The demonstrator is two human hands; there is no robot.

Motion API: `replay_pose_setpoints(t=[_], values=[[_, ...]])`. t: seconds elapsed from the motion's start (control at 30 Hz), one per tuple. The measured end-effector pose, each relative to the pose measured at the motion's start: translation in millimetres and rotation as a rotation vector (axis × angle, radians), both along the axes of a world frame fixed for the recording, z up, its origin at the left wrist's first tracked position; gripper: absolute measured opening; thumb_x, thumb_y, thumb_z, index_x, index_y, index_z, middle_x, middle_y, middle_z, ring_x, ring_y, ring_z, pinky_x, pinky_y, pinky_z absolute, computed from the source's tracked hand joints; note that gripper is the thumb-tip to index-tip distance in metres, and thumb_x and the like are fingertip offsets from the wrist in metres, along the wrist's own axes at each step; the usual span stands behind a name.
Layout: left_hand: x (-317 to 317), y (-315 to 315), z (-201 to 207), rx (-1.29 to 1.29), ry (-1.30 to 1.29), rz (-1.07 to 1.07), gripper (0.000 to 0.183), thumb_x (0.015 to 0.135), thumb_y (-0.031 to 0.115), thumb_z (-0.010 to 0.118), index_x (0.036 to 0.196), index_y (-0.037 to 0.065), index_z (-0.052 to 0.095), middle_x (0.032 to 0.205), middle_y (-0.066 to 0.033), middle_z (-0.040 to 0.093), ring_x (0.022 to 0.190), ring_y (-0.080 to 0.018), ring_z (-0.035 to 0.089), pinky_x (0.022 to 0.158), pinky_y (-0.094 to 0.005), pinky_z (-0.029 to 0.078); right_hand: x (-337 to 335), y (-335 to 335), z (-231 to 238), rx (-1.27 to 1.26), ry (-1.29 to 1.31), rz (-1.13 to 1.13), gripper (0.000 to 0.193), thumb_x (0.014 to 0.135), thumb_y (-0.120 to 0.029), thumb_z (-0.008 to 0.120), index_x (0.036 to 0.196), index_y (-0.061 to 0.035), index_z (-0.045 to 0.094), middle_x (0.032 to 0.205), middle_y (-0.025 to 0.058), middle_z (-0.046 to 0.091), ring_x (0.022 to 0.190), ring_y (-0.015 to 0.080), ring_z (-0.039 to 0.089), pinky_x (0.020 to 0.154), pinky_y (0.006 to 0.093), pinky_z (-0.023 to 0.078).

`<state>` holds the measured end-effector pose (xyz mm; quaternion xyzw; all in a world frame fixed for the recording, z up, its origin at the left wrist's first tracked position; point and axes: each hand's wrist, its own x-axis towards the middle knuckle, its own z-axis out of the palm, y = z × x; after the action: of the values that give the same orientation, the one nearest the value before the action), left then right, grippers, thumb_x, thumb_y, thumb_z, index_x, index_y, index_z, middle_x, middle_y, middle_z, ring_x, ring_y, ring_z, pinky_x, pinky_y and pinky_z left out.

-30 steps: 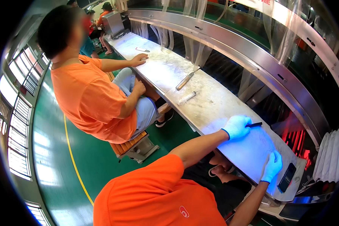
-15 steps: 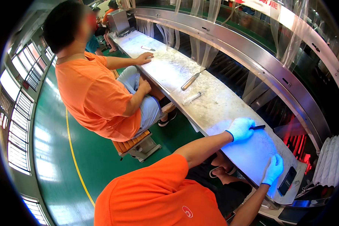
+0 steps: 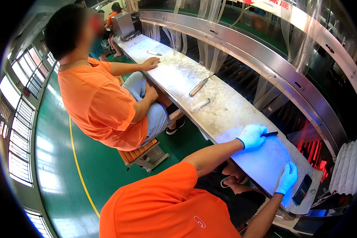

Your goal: The person uses a black tool to scrape and clean a white sneaker on a light table. They then pick up a white sneaker and attach a white strap to the heel area, securing it in place.

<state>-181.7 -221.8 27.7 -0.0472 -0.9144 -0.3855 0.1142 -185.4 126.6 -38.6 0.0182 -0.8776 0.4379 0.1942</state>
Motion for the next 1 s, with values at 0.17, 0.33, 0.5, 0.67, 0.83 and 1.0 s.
replay_pose_setpoints(t=[0.17, 0.33, 0.5, 0.67, 0.83, 1.0], values=[[1, 1, -2, 0.012, 0.042, 0.002, 0.031, 0.092, 0.024, 0.068, 0.116, 0.01, 0.082, 0.11, -0.0214, 0.079, 0.104, -0.0443, 0.075, 0.095, -0.0533, 0.059, 1, 0, -1, -0.015, -0.004, -0.001, 0.029, 0.104, -0.014, 0.077, 0.128, 0.0032, 0.078, 0.12, 0.0136, 0.081, 0.111, 0.0235, 0.074, 0.101, 0.0371, 0.057], [2, 1, 2, 0.029, -0.008, -0.008, 0.032, 0.092, 0.025, 0.068, 0.117, 0.011, 0.082, 0.11, -0.0215, 0.079, 0.104, -0.0441, 0.075, 0.095, -0.053, 0.06, -2, 5, -6, -0.059, -0.001, 0.016, 0.029, 0.104, -0.014, 0.076, 0.128, 0.0038, 0.078, 0.12, 0.014, 0.081, 0.111, 0.0239, 0.074, 0.102, 0.0377, 0.057], [1, 1, -1, 0.044, 0.007, 0.004, 0.032, 0.092, 0.025, 0.067, 0.116, 0.01, 0.082, 0.109, -0.0218, 0.079, 0.102, -0.0443, 0.075, 0.094, -0.0532, 0.06, -5, 9, -9, -0.012, -0.007, 0.008, 0.03, 0.105, -0.015, 0.076, 0.128, 0.0041, 0.077, 0.122, 0.0142, 0.081, 0.111, 0.0241, 0.074, 0.102, 0.0381, 0.057], [-1, 1, -3, 0.048, 0.018, 0.005, 0.031, 0.091, 0.024, 0.068, 0.115, 0.01, 0.082, 0.109, -0.0221, 0.079, 0.102, -0.045, 0.075, 0.094, -0.0533, 0.06, -5, 12, -14, -0.023, -0.003, 0.015, 0.032, 0.105, -0.015, 0.076, 0.13, 0.0054, 0.076, 0.124, 0.0139, 0.08, 0.112, 0.0228, 0.074, 0.103, 0.0376, 0.057], [-1, 2, -3, 0.043, 0.015, 0.015, 0.03, 0.091, 0.024, 0.069, 0.115, 0.01, 0.082, 0.108, -0.0222, 0.079, 0.102, -0.0452, 0.075, 0.094, -0.0531, 0.06, -4, 12, -14, -0.017, -0.006, 0.006, 0.033, 0.105, -0.017, 0.077, 0.13, 0.0044, 0.077, 0.125, 0.0145, 0.081, 0.113, 0.024, 0.075, 0.103, 0.0381, 0.057], [-2, 2, -4, 0.028, 0.022, 0.023, 0.03, 0.091, 0.026, 0.07, 0.115, 0.011, 0.082, 0.107, -0.022, 0.079, 0.1, -0.0453, 0.075, 0.093, -0.0534, 0.06, -4, 9, -10, -0.041, -0.022, 0.0, 0.033, 0.105, -0.017, 0.077, 0.13, 0.0041, 0.077, 0.125, 0.0135, 0.081, 0.114, 0.023, 0.074, 0.103, 0.0378, 0.057]])
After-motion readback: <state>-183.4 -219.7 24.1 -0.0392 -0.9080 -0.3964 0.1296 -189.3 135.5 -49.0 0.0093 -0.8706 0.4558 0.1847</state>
